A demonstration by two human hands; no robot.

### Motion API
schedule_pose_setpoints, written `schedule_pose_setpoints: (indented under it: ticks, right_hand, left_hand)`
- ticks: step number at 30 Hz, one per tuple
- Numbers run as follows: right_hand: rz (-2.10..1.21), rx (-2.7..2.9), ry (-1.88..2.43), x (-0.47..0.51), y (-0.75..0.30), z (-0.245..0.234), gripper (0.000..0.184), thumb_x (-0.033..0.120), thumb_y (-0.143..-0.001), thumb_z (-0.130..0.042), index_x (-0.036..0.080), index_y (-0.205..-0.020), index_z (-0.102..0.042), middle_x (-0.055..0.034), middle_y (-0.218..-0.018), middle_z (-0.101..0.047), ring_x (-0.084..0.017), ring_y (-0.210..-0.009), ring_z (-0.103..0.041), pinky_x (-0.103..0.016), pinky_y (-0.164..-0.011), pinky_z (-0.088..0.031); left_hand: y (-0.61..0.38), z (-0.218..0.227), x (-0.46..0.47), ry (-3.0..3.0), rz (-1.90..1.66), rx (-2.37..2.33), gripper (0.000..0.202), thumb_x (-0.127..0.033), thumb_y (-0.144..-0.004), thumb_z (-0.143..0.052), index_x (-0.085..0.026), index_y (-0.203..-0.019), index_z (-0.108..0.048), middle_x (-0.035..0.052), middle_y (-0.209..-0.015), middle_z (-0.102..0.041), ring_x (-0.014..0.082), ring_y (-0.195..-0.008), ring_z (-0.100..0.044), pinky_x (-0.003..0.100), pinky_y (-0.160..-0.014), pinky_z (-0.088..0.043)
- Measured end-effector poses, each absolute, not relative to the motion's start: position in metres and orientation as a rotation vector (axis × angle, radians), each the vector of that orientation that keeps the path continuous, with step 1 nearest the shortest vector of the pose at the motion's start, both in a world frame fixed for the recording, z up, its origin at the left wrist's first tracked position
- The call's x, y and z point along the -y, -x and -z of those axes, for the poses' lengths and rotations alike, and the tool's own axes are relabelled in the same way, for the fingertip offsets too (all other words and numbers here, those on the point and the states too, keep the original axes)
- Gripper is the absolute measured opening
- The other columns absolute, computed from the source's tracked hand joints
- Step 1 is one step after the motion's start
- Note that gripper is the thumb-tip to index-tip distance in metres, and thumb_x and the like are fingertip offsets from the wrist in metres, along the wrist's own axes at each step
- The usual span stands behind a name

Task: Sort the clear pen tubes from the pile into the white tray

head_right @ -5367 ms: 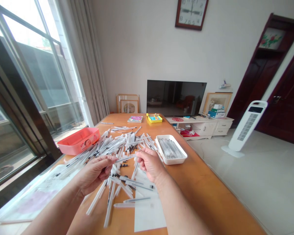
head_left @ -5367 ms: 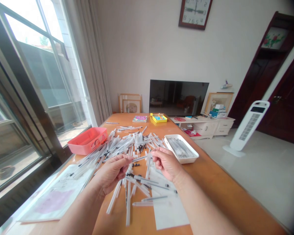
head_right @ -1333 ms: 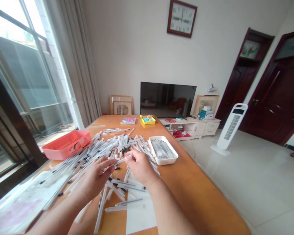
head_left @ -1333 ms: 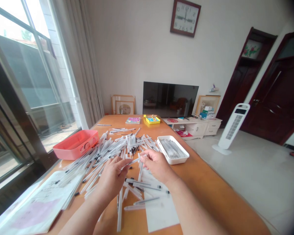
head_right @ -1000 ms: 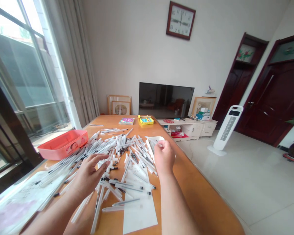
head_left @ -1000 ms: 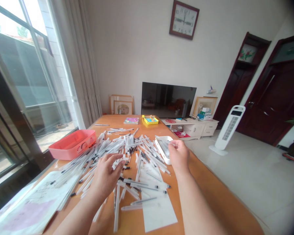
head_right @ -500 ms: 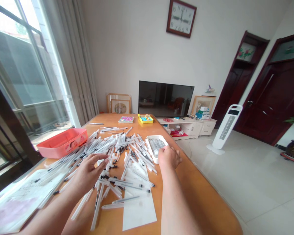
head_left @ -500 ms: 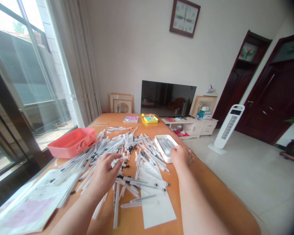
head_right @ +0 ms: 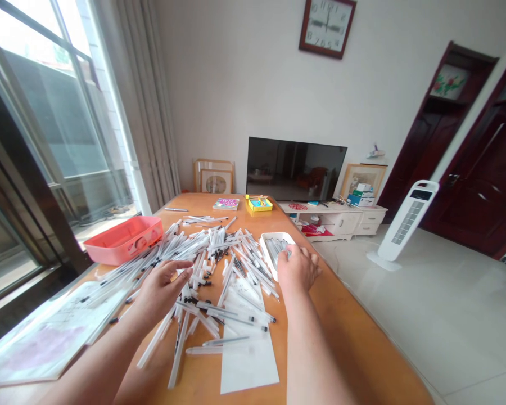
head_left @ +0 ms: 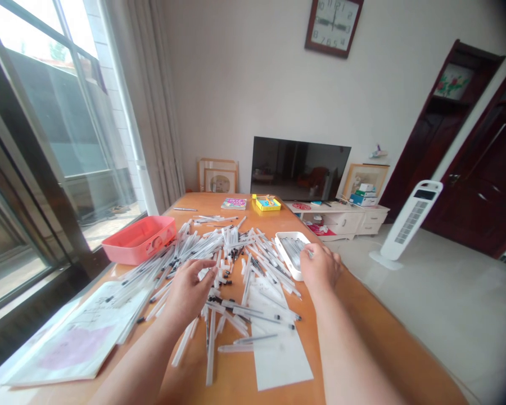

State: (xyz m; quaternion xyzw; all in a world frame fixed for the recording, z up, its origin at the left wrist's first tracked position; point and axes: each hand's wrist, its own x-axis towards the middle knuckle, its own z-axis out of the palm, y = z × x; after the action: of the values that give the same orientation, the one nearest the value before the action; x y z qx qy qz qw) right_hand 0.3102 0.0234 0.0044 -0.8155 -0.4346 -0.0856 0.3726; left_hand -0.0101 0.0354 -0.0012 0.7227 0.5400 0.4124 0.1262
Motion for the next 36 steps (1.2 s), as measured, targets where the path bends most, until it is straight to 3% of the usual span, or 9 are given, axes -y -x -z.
schedule_pose_setpoints:
  ticks: [9,16,21,25,31,36]
  right_hand:
    - [0.158,1.599,1.598,-0.022,-0.250,0.000,0.016,0.023,-0.087,-0.053,0.021,-0.092,-0.069,-0.0050,-0.096,-0.069,-0.023,-0.095,-0.054,-0.031,-0.086,-0.039]
    - [0.010,1.992,1.496,-0.017,-0.209,0.013,0.025,0.026,-0.090,-0.053,0.028,-0.107,-0.071,-0.0031,-0.106,-0.069,-0.022,-0.105,-0.054,-0.032,-0.093,-0.037]
    - [0.011,2.158,1.494,-0.012,-0.192,0.010,0.028,0.027,-0.091,-0.052,0.030,-0.114,-0.069,-0.0027,-0.114,-0.068,-0.024,-0.113,-0.050,-0.036,-0.098,-0.033]
    - [0.058,2.064,1.674,-0.018,-0.200,0.011,0.029,0.024,-0.091,-0.051,0.029,-0.112,-0.070,-0.0042,-0.114,-0.068,-0.026,-0.114,-0.050,-0.036,-0.095,-0.033]
    - [0.073,1.867,1.840,-0.028,-0.225,0.014,0.029,0.021,-0.089,-0.050,0.025,-0.110,-0.071,-0.0051,-0.107,-0.070,-0.024,-0.107,-0.054,-0.032,-0.094,-0.036]
    - [0.066,1.791,1.861,-0.029,-0.233,0.014,0.027,0.021,-0.089,-0.051,0.023,-0.109,-0.070,-0.0050,-0.107,-0.069,-0.022,-0.104,-0.056,-0.028,-0.089,-0.038]
  left_hand:
    - [0.020,0.012,-0.047,-1.907,-1.303,-1.589,0.034,-0.038,-0.085,-0.054,-0.019,-0.104,-0.074,0.0088,-0.103,-0.075,0.0236,-0.092,-0.069,0.033,-0.080,-0.051]
    - [0.031,0.015,-0.054,-1.981,-1.254,-1.765,0.030,-0.025,-0.085,-0.051,-0.021,-0.104,-0.073,0.0082,-0.107,-0.074,0.0247,-0.101,-0.066,0.037,-0.091,-0.048]
    - [0.022,0.022,-0.046,-2.429,-0.968,-1.753,0.038,-0.022,-0.088,-0.048,-0.027,-0.119,-0.069,0.0051,-0.126,-0.067,0.0277,-0.122,-0.053,0.043,-0.107,-0.037]
    - [0.013,0.030,-0.041,-2.494,-0.737,-1.807,0.040,-0.024,-0.091,-0.045,-0.031,-0.124,-0.067,0.0034,-0.137,-0.061,0.0346,-0.136,-0.038,0.051,-0.109,-0.031]
    - [0.013,0.024,-0.041,-2.464,-0.756,-1.805,0.030,-0.024,-0.087,-0.050,-0.029,-0.104,-0.074,0.0090,-0.117,-0.068,0.0335,-0.117,-0.051,0.053,-0.106,-0.028]
    - [0.015,0.018,-0.039,-2.408,-0.773,-1.869,0.027,-0.022,-0.079,-0.056,-0.029,-0.097,-0.075,0.0088,-0.106,-0.068,0.0316,-0.105,-0.054,0.050,-0.101,-0.030]
